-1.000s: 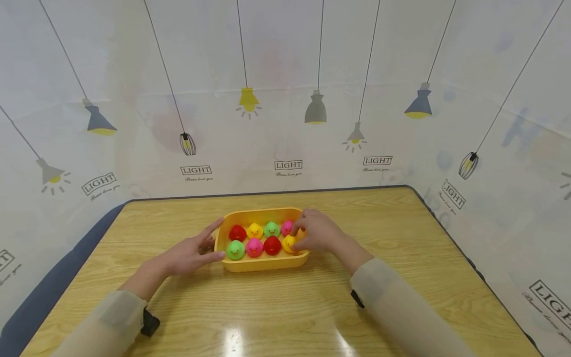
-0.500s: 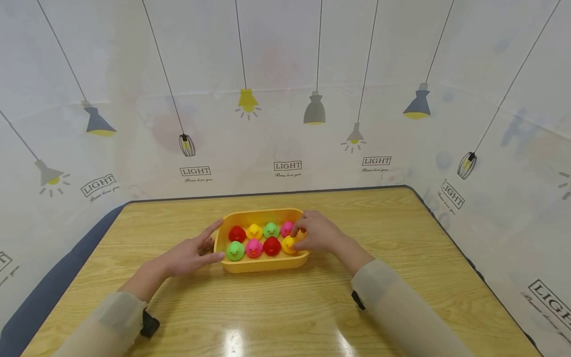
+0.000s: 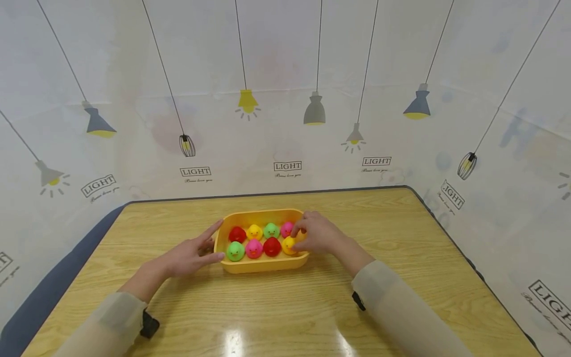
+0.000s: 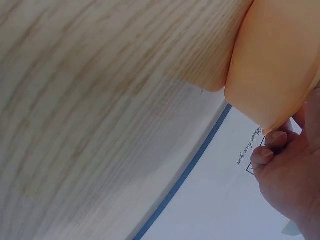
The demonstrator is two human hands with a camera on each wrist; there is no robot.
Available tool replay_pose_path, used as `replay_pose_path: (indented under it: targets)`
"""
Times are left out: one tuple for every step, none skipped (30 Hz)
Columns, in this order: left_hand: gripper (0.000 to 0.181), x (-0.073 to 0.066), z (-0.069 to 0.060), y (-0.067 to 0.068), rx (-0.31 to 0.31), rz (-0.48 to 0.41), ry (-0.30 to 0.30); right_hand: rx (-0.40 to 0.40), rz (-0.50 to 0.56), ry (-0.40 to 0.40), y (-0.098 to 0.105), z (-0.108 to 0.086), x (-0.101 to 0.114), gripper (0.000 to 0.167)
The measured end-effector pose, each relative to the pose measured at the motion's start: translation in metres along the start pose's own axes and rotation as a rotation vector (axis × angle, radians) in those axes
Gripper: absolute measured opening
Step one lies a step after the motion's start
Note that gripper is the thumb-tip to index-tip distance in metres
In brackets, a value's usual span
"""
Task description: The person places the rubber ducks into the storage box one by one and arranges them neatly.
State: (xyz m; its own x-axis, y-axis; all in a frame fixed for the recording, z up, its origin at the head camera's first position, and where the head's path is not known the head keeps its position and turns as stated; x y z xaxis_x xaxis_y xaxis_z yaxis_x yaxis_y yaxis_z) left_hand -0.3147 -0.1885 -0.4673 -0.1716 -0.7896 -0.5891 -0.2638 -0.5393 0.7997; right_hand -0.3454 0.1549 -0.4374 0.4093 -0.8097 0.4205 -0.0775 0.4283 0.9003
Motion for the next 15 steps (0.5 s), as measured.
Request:
replay_pose_path:
  targets:
    - [0.102,0.000,0.000,0.000,0.001,0.003,-0.005,-0.003,0.014,-0.002,0.001,-0.001,-0.001,0.025]
    - [0.102,0.001,0.000,0.000,0.000,0.000,-0.002,-0.008,0.035,-0.010,0.001,-0.002,-0.002,0.027]
    - [0.102,0.001,0.000,-0.001,0.000,0.000,-0.004,-0.018,0.053,-0.015,0.003,-0.003,-0.003,0.029]
    - [0.102,0.001,0.000,-0.001,-0.002,-0.003,-0.005,-0.031,0.074,-0.021,0.005,-0.005,-0.004,0.031]
    - [0.102,0.001,0.000,-0.001,-0.001,-0.004,-0.008,-0.046,0.095,-0.023,0.008,-0.006,-0.004,0.034]
    - [0.103,0.001,0.000,-0.002,-0.002,-0.005,-0.013,-0.063,0.116,-0.023,0.012,-0.008,-0.005,0.035]
    - [0.104,0.001,-0.001,-0.002,-0.004,-0.010,-0.011,-0.082,0.131,-0.019,0.016,-0.010,-0.005,0.036]
    - [0.105,0.001,-0.001,-0.001,-0.007,-0.014,-0.009,-0.103,0.137,-0.010,0.021,-0.012,-0.004,0.036]
    - [0.106,0.002,-0.002,-0.001,-0.011,-0.016,-0.015,-0.123,0.139,0.000,0.026,-0.015,-0.004,0.035]
    - [0.107,0.002,-0.002,0.000,-0.013,-0.021,-0.018,-0.139,0.145,0.005,0.031,-0.017,-0.004,0.034]
    - [0.109,0.003,-0.003,0.000,-0.016,-0.026,-0.020,-0.154,0.145,0.010,0.037,-0.020,-0.004,0.033]
    - [0.109,0.004,-0.004,0.001,-0.019,-0.032,-0.022,-0.166,0.139,0.011,0.042,-0.024,-0.005,0.032]
    - [0.109,0.004,-0.004,0.002,-0.024,-0.037,-0.023,-0.178,0.125,0.012,0.047,-0.027,-0.006,0.032]
    - [0.108,0.005,-0.006,0.003,-0.030,-0.035,-0.029,-0.188,0.107,0.012,0.052,-0.031,-0.008,0.033]
    - [0.107,0.005,-0.007,0.005,-0.040,-0.026,-0.044,-0.195,0.088,0.005,0.057,-0.035,-0.009,0.034]
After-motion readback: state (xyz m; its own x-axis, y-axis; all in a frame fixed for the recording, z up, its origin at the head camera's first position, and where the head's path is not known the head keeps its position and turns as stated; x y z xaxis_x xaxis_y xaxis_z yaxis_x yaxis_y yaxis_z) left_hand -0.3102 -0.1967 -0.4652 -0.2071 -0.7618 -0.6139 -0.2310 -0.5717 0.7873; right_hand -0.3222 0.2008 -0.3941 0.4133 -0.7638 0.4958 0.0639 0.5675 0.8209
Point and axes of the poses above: each hand's wrist, its own z-axis towards the middle knuckle, its own y-axis out of the back of the hand, x = y × z, the point moved 6 cm from there along z, towards the middle knuckle, and after that the axes turned 10 degrees about -x, right-handed, at the moved point
